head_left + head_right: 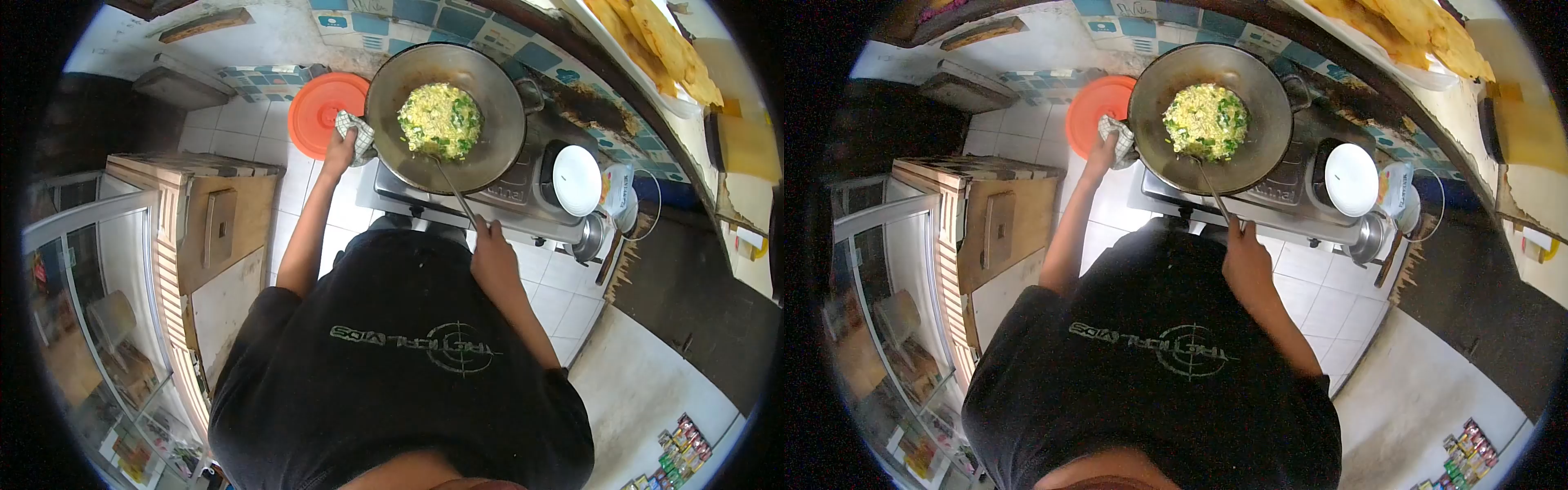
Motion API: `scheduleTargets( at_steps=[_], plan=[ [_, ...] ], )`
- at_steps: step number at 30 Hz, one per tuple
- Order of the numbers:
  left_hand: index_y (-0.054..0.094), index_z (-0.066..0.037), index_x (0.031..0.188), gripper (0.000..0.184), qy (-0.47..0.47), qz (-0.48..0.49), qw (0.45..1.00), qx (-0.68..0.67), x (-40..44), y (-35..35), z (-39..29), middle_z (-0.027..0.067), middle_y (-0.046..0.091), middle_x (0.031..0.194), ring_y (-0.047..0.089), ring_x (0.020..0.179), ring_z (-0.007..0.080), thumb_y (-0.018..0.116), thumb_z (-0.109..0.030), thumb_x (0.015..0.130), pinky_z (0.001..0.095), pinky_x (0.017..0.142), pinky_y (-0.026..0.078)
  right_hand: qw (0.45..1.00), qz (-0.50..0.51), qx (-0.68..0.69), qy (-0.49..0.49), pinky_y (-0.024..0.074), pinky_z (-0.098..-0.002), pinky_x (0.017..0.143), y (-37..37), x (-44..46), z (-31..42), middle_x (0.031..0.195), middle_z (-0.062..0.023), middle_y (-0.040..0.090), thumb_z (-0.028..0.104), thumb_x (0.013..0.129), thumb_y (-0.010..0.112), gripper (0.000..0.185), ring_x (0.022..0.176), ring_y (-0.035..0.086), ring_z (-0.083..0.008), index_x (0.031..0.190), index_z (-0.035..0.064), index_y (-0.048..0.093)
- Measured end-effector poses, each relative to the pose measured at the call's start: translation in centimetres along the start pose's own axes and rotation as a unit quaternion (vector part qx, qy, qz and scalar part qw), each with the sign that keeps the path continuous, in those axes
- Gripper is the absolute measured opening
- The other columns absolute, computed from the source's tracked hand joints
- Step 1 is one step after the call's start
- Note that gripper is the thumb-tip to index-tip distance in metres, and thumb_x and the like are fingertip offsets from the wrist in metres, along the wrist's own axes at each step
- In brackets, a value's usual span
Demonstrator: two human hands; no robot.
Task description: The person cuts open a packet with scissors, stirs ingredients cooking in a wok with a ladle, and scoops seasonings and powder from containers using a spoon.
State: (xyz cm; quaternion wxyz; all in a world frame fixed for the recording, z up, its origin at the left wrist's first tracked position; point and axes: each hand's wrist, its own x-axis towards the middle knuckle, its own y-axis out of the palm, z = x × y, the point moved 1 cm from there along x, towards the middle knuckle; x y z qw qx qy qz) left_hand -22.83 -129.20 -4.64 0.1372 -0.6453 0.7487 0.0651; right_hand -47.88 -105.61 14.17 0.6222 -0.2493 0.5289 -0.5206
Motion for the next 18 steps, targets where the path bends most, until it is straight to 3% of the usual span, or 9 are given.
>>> scheduleTargets(
  at_steps=[5, 9, 12, 15, 18],
  plan=[
    [0.048, 0.002, 0.129, 0.041, -0.007, -0.010, 1.000, 0.019, 1.2, -0.3, 2.0, 0.0132, 0.062, 0.119, 0.059, 0.110, 0.0205, 0.048, -0.023, 0.097, 0.0336, 0.095, 0.044, 0.998, -0.061, -0.018, 0.010, 0.0564, -0.0471, 0.067, 3.5, 4.4, -1.9, 0.109, -0.0298, 0.050, -0.002, 0.077, 0.057, 0.052, 0.079, 0.064, -0.0446, 0.127, -0.0048, 0.041],
    [0.048, 0.002, 0.129, 0.040, -0.007, 0.001, 1.000, -0.007, 1.3, -0.2, 1.9, 0.0123, 0.062, 0.119, 0.059, 0.110, 0.0197, 0.048, -0.023, 0.098, 0.0330, 0.095, 0.044, 0.998, -0.031, -0.039, 0.033, 0.0564, -0.0469, 0.065, -2.4, -0.5, -0.1, 0.109, -0.0285, 0.051, -0.001, 0.077, 0.058, 0.056, 0.076, 0.065, -0.0442, 0.130, -0.0046, 0.041],
    [0.048, 0.002, 0.128, 0.039, -0.006, -0.002, 1.000, -0.015, 0.1, 0.2, 0.1, 0.0115, 0.062, 0.118, 0.059, 0.109, 0.0192, 0.048, -0.022, 0.098, 0.0329, 0.094, 0.045, 0.997, 0.025, -0.061, 0.049, 0.0565, -0.0459, 0.063, -2.6, -1.2, -0.1, 0.113, -0.0295, 0.051, -0.002, 0.075, 0.059, 0.058, 0.074, 0.066, -0.0430, 0.130, -0.0041, 0.041],
    [0.048, 0.002, 0.128, 0.039, -0.002, 0.008, 1.000, -0.011, 0.0, 0.2, -0.3, 0.0110, 0.062, 0.117, 0.059, 0.108, 0.0189, 0.048, -0.022, 0.098, 0.0329, 0.094, 0.045, 0.994, -0.071, -0.079, -0.021, 0.0565, -0.0454, 0.062, 0.4, 2.4, -1.7, 0.114, -0.0309, 0.051, -0.002, 0.076, 0.058, 0.057, 0.073, 0.066, -0.0422, 0.130, -0.0035, 0.042],
    [0.049, 0.002, 0.127, 0.039, -0.012, 0.001, 1.000, 0.022, -0.5, 0.1, -1.4, 0.0110, 0.063, 0.116, 0.059, 0.107, 0.0187, 0.048, -0.022, 0.097, 0.0330, 0.093, 0.045, 0.995, -0.072, -0.070, -0.007, 0.0564, -0.0456, 0.064, -0.5, 3.3, -0.9, 0.111, -0.0314, 0.052, -0.002, 0.077, 0.057, 0.056, 0.074, 0.066, -0.0426, 0.130, -0.0068, 0.041]
  ],
)
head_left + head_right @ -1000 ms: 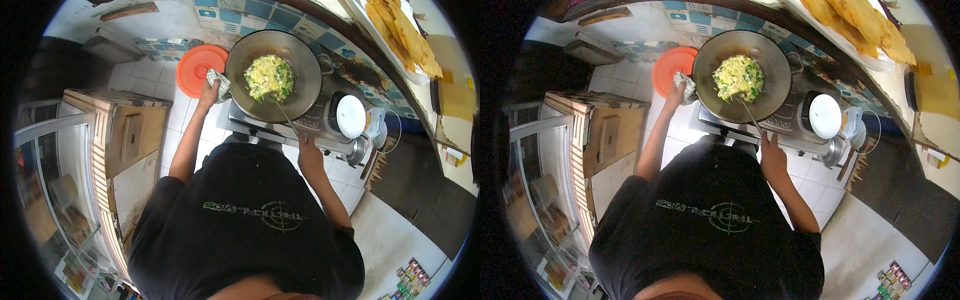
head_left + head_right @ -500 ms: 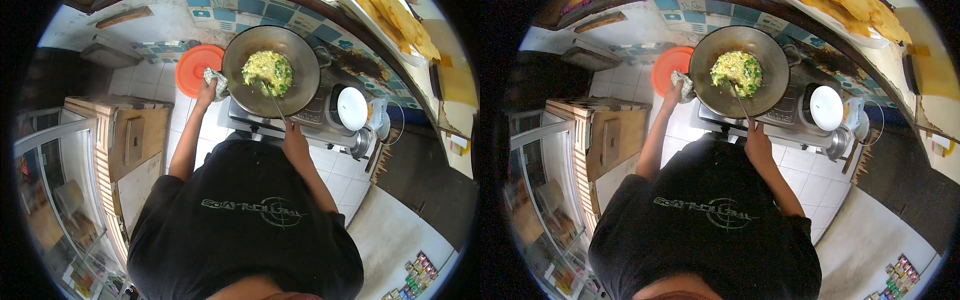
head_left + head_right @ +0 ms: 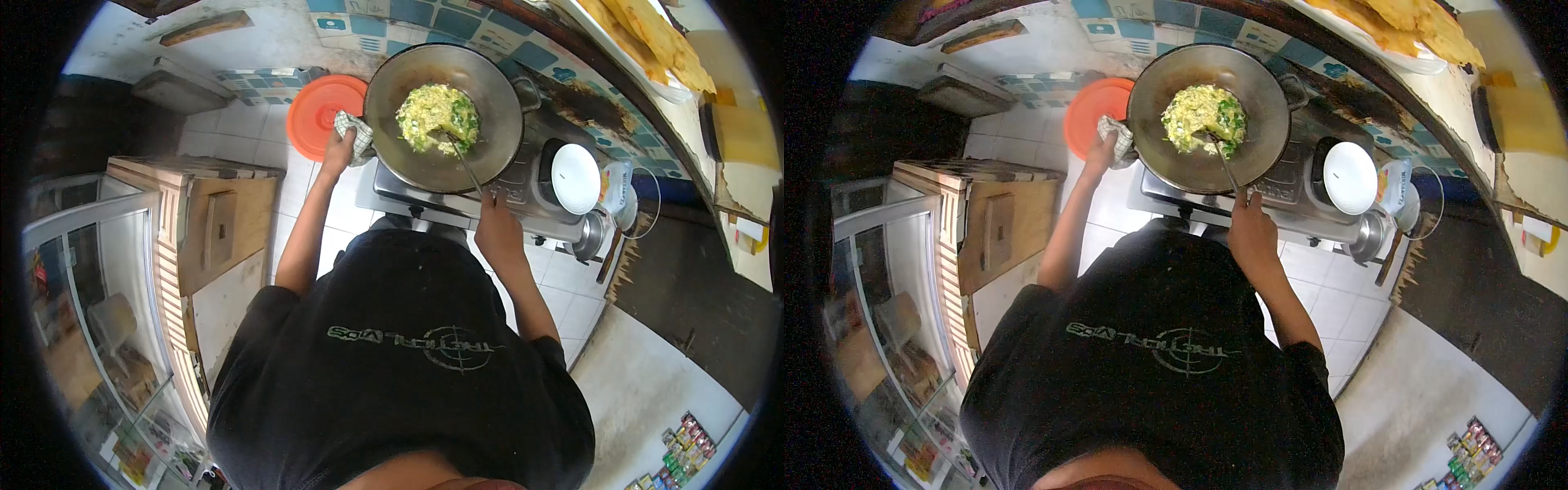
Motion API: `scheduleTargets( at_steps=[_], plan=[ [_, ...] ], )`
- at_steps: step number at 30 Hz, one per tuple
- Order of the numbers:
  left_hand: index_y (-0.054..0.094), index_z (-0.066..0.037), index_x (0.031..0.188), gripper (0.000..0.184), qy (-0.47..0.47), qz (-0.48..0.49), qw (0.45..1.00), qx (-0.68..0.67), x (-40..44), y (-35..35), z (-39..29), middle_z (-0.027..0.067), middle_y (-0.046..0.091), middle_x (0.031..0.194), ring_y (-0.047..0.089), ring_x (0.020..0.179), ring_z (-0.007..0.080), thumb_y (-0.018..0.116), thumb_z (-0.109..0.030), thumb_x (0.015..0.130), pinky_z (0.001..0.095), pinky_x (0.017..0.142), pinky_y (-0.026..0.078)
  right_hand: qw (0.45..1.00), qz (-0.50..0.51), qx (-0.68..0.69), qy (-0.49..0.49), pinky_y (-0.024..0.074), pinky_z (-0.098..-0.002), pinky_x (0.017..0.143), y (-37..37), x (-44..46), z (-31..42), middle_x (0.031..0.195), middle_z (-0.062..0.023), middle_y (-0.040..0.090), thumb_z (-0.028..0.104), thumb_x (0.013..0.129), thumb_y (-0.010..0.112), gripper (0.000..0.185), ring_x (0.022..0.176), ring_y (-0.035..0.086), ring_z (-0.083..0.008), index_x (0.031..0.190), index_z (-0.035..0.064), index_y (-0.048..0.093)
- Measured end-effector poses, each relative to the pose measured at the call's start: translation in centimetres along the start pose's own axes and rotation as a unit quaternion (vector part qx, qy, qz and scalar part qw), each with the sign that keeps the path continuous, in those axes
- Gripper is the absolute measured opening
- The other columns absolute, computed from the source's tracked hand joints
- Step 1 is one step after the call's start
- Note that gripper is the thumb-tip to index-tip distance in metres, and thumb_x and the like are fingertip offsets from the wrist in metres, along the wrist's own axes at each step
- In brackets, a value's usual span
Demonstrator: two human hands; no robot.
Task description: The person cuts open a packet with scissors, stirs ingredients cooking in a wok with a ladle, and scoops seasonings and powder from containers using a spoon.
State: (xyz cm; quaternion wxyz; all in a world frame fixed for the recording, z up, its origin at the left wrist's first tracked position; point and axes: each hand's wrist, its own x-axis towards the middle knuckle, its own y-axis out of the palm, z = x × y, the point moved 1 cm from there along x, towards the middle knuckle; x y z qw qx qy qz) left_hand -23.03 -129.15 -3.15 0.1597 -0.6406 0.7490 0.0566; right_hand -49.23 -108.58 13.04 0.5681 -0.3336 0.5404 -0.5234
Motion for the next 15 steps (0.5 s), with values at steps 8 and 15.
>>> scheduleTargets(
  at_steps=[8, 15],
  plan=[
    [0.050, 0.003, 0.127, 0.041, 0.017, -0.009, 1.000, 0.021, 0.1, 0.0, 0.7, 0.0126, 0.063, 0.116, 0.060, 0.107, 0.0207, 0.049, -0.025, 0.096, 0.0335, 0.093, 0.045, 0.998, 0.031, 0.053, -0.031, 0.0554, -0.0471, 0.069, -0.9, -0.2, 2.2, 0.109, -0.0302, 0.054, 0.000, 0.080, 0.054, 0.049, 0.081, 0.065, -0.0426, 0.127, -0.0095, 0.046],
    [0.049, 0.003, 0.128, 0.042, 0.020, -0.015, 0.999, 0.020, 0.8, -0.3, 2.0, 0.0126, 0.063, 0.116, 0.060, 0.108, 0.0209, 0.049, -0.025, 0.096, 0.0338, 0.093, 0.045, 0.999, 0.005, -0.030, 0.012, 0.0528, -0.0493, 0.071, -5.2, 0.3, -0.9, 0.105, -0.0239, 0.061, 0.001, 0.081, 0.049, 0.049, 0.084, 0.065, -0.0404, 0.129, 0.0076, 0.054]
  ],
)
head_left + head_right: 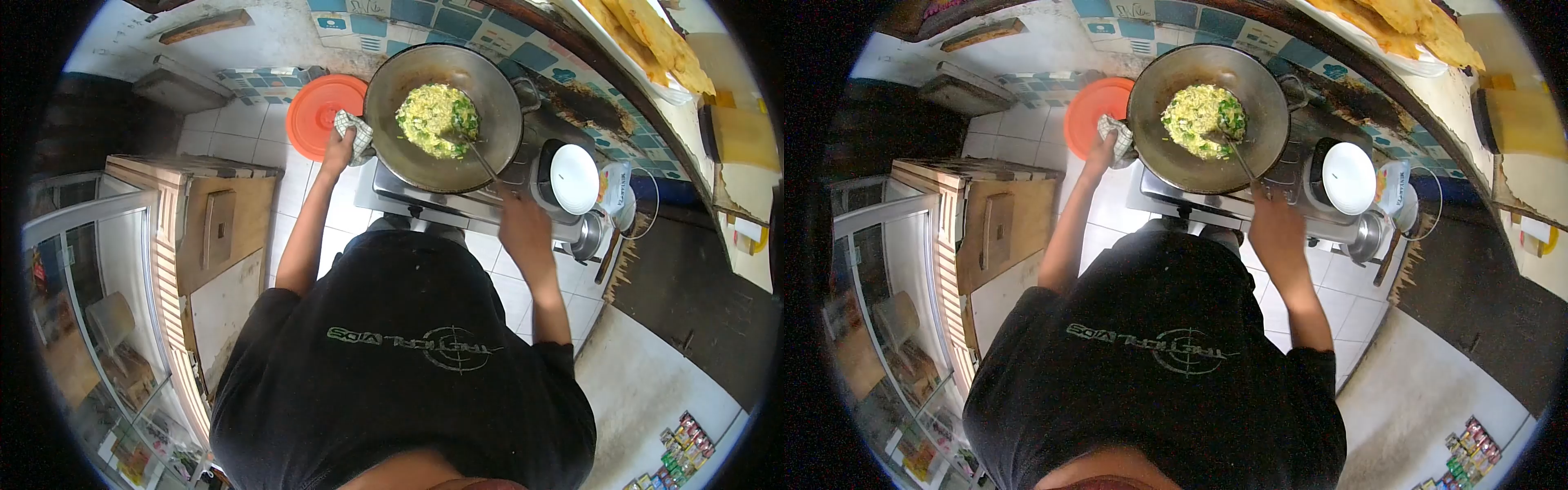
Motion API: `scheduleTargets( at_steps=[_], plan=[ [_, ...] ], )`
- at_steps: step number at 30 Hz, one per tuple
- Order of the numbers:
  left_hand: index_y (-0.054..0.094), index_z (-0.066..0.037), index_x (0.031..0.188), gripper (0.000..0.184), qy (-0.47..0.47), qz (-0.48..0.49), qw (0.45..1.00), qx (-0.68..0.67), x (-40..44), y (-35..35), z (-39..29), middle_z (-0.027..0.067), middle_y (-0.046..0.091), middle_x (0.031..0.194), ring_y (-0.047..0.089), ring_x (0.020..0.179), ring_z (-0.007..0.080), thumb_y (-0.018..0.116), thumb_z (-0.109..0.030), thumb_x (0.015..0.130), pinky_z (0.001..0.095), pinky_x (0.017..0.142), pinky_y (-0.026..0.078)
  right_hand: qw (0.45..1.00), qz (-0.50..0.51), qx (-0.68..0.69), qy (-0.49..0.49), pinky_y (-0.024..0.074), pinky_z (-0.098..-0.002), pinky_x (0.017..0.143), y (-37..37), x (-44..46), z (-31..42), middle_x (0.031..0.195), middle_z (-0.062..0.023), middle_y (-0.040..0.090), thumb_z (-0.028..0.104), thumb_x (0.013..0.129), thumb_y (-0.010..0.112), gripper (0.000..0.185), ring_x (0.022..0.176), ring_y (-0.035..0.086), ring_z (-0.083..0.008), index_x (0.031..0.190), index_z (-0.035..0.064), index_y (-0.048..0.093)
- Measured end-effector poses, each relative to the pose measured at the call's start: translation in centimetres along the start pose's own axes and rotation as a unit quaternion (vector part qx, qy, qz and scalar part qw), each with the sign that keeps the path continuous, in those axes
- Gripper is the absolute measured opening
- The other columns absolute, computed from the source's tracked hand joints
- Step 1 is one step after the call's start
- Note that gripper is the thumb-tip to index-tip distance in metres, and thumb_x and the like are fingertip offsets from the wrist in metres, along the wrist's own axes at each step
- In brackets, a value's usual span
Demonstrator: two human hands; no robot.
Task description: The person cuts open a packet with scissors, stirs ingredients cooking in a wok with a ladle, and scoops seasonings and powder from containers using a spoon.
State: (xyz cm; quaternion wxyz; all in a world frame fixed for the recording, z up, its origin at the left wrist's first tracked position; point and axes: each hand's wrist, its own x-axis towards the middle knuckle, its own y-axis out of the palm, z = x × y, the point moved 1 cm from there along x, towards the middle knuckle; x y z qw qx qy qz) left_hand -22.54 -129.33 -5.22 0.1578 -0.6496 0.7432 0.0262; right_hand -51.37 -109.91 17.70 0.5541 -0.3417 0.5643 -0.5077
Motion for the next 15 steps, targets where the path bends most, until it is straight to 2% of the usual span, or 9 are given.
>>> scheduleTargets(
  at_steps=[3, 6, 9, 11, 12, 13, 15],
  plan=[
    [0.048, 0.002, 0.129, 0.042, -0.012, 0.012, 0.999, -0.044, -0.2, 0.4, -0.8, 0.0121, 0.063, 0.116, 0.060, 0.108, 0.0200, 0.049, -0.024, 0.096, 0.0334, 0.093, 0.045, 1.000, 0.020, -0.021, 0.003, 0.0532, -0.0482, 0.071, -2.0, -1.4, -0.9, 0.106, -0.0222, 0.061, 0.001, 0.081, 0.051, 0.050, 0.084, 0.066, -0.0388, 0.129, 0.0129, 0.056],
    [0.048, 0.002, 0.129, 0.041, -0.018, 0.014, 0.998, -0.056, -1.0, 0.5, -2.2, 0.0116, 0.063, 0.116, 0.060, 0.108, 0.0192, 0.048, -0.023, 0.096, 0.0330, 0.093, 0.046, 0.999, -0.015, -0.012, -0.033, 0.0539, -0.0475, 0.070, 1.3, 0.3, -1.8, 0.107, -0.0209, 0.061, 0.001, 0.081, 0.052, 0.050, 0.084, 0.066, -0.0379, 0.128, 0.0158, 0.058],
    [0.048, 0.002, 0.129, 0.041, -0.017, 0.017, 0.997, -0.069, -0.5, 0.5, -1.3, 0.0114, 0.063, 0.116, 0.060, 0.107, 0.0190, 0.048, -0.023, 0.097, 0.0326, 0.093, 0.046, 0.998, 0.010, -0.052, -0.022, 0.0547, -0.0467, 0.070, 2.0, 3.6, -2.4, 0.111, -0.0200, 0.061, 0.001, 0.080, 0.053, 0.051, 0.082, 0.067, -0.0373, 0.128, 0.0187, 0.058],
    [0.048, 0.002, 0.129, 0.041, 0.007, 0.021, 0.996, -0.086, -0.3, 0.4, -0.8, 0.0113, 0.063, 0.116, 0.060, 0.107, 0.0191, 0.049, -0.024, 0.097, 0.0326, 0.093, 0.046, 0.996, 0.001, -0.078, -0.035, 0.0551, -0.0460, 0.070, -0.8, 3.5, -1.9, 0.114, -0.0195, 0.060, 0.002, 0.079, 0.053, 0.051, 0.081, 0.067, -0.0367, 0.127, 0.0185, 0.059],
    [0.048, 0.001, 0.129, 0.041, -0.008, 0.022, 0.997, -0.073, -0.6, 0.2, -0.6, 0.0112, 0.063, 0.116, 0.060, 0.107, 0.0192, 0.049, -0.024, 0.097, 0.0326, 0.093, 0.046, 0.995, 0.000, -0.091, -0.040, 0.0553, -0.0456, 0.071, -2.6, 3.1, -1.6, 0.115, -0.0192, 0.060, 0.002, 0.079, 0.053, 0.051, 0.081, 0.067, -0.0364, 0.127, 0.0185, 0.059],
    [0.048, 0.001, 0.129, 0.041, -0.021, 0.024, 0.998, -0.061, -0.6, 0.1, -0.6, 0.0111, 0.063, 0.116, 0.060, 0.107, 0.0192, 0.049, -0.024, 0.097, 0.0326, 0.093, 0.046, 0.990, -0.015, -0.129, -0.051, 0.0558, -0.0416, 0.065, -3.8, 2.4, -1.5, 0.112, -0.0169, 0.060, 0.002, 0.077, 0.058, 0.046, 0.084, 0.069, -0.0315, 0.122, 0.0134, 0.060],
    [0.048, 0.001, 0.129, 0.041, -0.028, 0.023, 0.998, -0.054, -0.3, 0.2, -1.0, 0.0109, 0.063, 0.116, 0.060, 0.107, 0.0193, 0.049, -0.024, 0.097, 0.0326, 0.093, 0.046, 0.990, -0.008, -0.135, -0.040, 0.0557, -0.0423, 0.066, -6.0, 1.6, -1.2, 0.112, -0.0166, 0.061, 0.003, 0.077, 0.060, 0.045, 0.084, 0.069, -0.0318, 0.121, 0.0133, 0.061]
  ],
)
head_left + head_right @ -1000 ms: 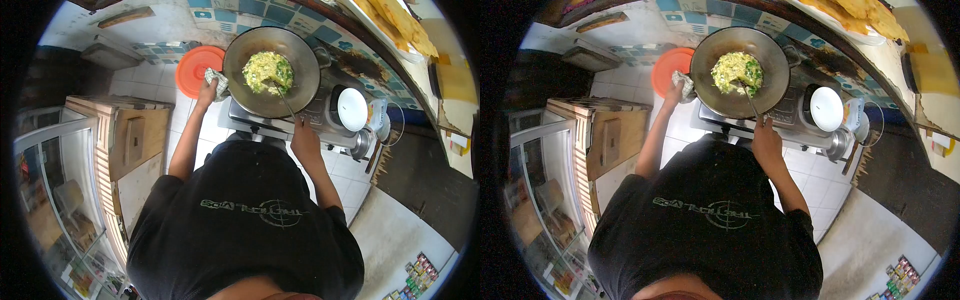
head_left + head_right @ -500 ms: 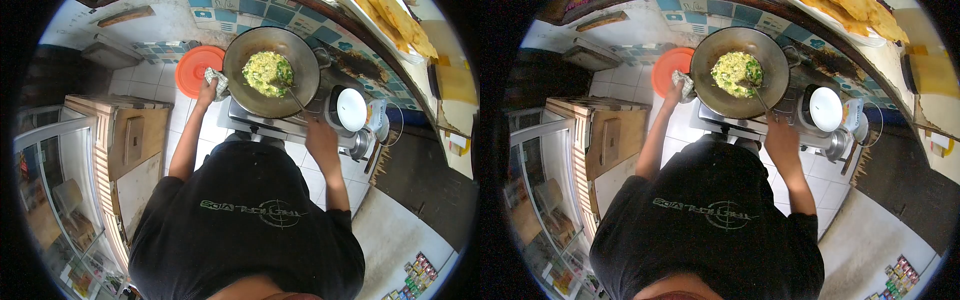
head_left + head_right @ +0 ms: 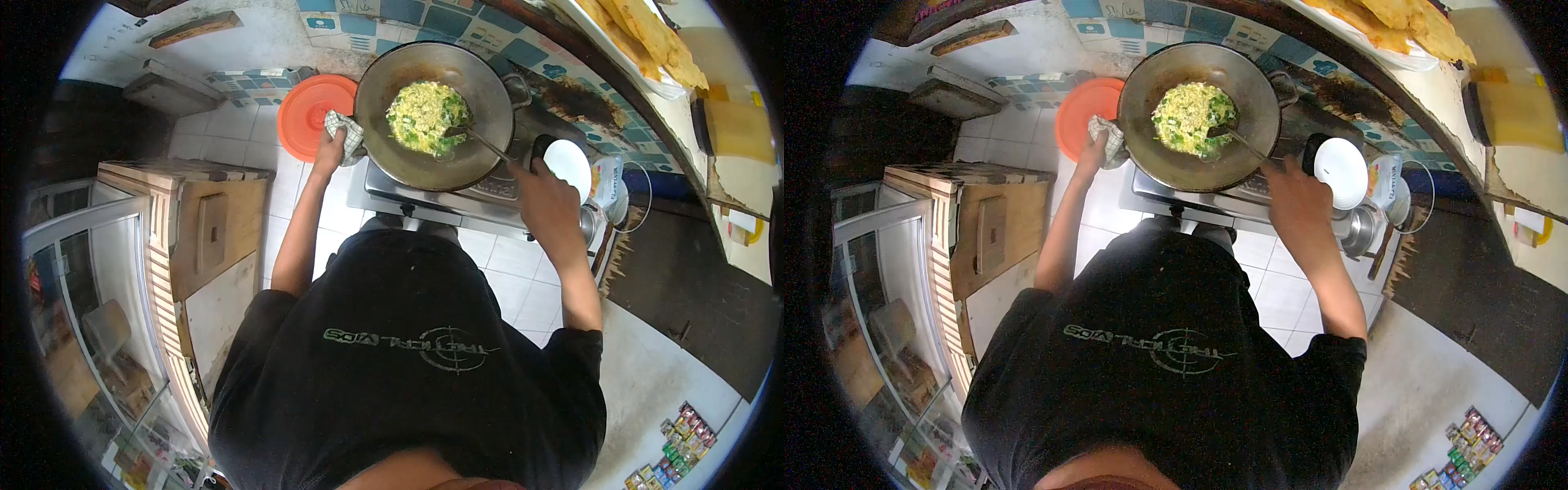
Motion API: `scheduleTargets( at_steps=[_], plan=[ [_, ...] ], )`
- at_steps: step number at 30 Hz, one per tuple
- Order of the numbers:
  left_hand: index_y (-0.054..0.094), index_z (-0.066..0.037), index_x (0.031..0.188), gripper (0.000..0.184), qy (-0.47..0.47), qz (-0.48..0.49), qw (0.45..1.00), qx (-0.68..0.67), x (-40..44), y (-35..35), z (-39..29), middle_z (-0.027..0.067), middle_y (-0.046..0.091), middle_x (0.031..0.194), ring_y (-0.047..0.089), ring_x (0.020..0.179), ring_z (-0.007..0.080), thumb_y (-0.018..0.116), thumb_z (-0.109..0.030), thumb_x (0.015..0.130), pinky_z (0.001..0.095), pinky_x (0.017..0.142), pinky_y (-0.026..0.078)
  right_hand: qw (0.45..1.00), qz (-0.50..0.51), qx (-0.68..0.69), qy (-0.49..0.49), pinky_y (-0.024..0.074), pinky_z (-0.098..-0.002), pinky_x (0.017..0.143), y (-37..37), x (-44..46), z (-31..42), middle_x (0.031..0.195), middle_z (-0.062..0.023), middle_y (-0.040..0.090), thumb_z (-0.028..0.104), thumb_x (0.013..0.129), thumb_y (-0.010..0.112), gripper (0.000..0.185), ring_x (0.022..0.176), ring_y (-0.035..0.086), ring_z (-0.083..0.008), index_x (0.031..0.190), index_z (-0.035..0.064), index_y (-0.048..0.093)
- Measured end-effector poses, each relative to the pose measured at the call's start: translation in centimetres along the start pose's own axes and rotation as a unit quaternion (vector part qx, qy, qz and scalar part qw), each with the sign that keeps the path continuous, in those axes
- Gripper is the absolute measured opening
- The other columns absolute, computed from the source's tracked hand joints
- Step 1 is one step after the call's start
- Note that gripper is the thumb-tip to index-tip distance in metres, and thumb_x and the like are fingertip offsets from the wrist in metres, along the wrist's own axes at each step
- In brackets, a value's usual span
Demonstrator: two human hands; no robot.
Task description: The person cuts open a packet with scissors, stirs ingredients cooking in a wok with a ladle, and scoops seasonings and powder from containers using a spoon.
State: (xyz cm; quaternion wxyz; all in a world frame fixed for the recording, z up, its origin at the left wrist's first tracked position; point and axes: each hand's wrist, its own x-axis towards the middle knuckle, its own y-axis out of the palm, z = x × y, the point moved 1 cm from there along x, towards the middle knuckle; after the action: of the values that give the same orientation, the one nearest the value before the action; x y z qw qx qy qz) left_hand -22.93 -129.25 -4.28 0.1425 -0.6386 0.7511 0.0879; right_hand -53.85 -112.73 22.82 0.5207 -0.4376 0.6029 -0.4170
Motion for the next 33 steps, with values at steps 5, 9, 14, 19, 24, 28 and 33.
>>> scheduleTargets(
  at_steps=[5, 9, 14, 19, 24, 28, 33],
  plan=[
    [0.047, 0.001, 0.130, 0.042, 0.003, 0.004, 1.000, -0.007, 0.0, -0.2, 0.5, 0.0110, 0.063, 0.117, 0.059, 0.108, 0.0196, 0.049, -0.025, 0.097, 0.0327, 0.094, 0.045, 0.999, 0.038, -0.001, 0.001, 0.0558, -0.0435, 0.068, 3.1, 2.5, -1.3, 0.116, -0.0176, 0.061, 0.003, 0.076, 0.061, 0.046, 0.084, 0.069, -0.0328, 0.121, 0.0135, 0.062],
    [0.047, 0.001, 0.130, 0.043, 0.017, 0.002, 1.000, -0.010, 0.5, -0.3, 0.8, 0.0112, 0.062, 0.118, 0.059, 0.109, 0.0197, 0.049, -0.025, 0.097, 0.0328, 0.094, 0.044, 0.998, -0.044, -0.012, -0.034, 0.0547, -0.0424, 0.067, 4.8, 3.8, -2.0, 0.109, -0.0167, 0.061, 0.002, 0.076, 0.058, 0.048, 0.079, 0.068, -0.0334, 0.121, 0.0172, 0.063],
    [0.046, 0.001, 0.130, 0.042, -0.002, -0.017, 1.000, -0.014, -0.6, 0.3, -0.7, 0.0112, 0.062, 0.118, 0.059, 0.109, 0.0197, 0.048, -0.024, 0.097, 0.0332, 0.095, 0.044, 1.000, 0.014, -0.007, -0.016, 0.0539, -0.0424, 0.065, -1.6, -0.9, -0.2, 0.098, -0.0148, 0.061, 0.001, 0.075, 0.056, 0.047, 0.073, 0.066, -0.0336, 0.118, 0.0166, 0.064],
    [0.047, 0.001, 0.130, 0.041, 0.000, 0.015, 1.000, -0.017, 0.5, -0.4, 1.2, 0.0111, 0.062, 0.118, 0.059, 0.109, 0.0194, 0.048, -0.024, 0.097, 0.0335, 0.095, 0.044, 0.996, -0.014, 0.048, -0.079, 0.0537, -0.0430, 0.065, 4.4, -0.1, 0.2, 0.098, -0.0165, 0.060, -0.002, 0.074, 0.055, 0.048, 0.076, 0.066, -0.0353, 0.119, 0.0127, 0.063],
    [0.049, 0.001, 0.128, 0.039, 0.015, 0.006, 1.000, -0.005, 0.1, -0.3, 0.7, 0.0108, 0.063, 0.116, 0.060, 0.107, 0.0190, 0.048, -0.023, 0.097, 0.0330, 0.093, 0.046, 0.997, -0.003, 0.062, -0.046, 0.0532, -0.0441, 0.066, 1.9, 0.5, 1.1, 0.100, -0.0169, 0.059, -0.002, 0.074, 0.055, 0.049, 0.077, 0.066, -0.0350, 0.120, 0.0114, 0.061],
    [0.050, 0.001, 0.127, 0.038, 0.005, 0.000, 0.999, -0.033, 0.0, 0.2, 0.0, 0.0105, 0.063, 0.115, 0.060, 0.106, 0.0189, 0.048, -0.023, 0.097, 0.0330, 0.092, 0.046, 0.997, 0.050, 0.046, -0.038, 0.0529, -0.0451, 0.068, -1.6, -1.8, 1.7, 0.107, -0.0198, 0.061, 0.001, 0.076, 0.054, 0.046, 0.080, 0.066, -0.0363, 0.120, 0.0118, 0.061],
    [0.051, 0.001, 0.126, 0.037, -0.004, 0.018, 0.999, -0.034, 0.5, -0.1, 1.1, 0.0103, 0.064, 0.114, 0.060, 0.106, 0.0189, 0.048, -0.023, 0.097, 0.0329, 0.092, 0.046, 0.994, 0.044, 0.087, -0.044, 0.0521, -0.0473, 0.074, 4.1, 2.2, 0.8, 0.101, -0.0237, 0.064, 0.003, 0.079, 0.052, 0.040, 0.085, 0.065, -0.0388, 0.117, 0.0111, 0.063]
  ],
)
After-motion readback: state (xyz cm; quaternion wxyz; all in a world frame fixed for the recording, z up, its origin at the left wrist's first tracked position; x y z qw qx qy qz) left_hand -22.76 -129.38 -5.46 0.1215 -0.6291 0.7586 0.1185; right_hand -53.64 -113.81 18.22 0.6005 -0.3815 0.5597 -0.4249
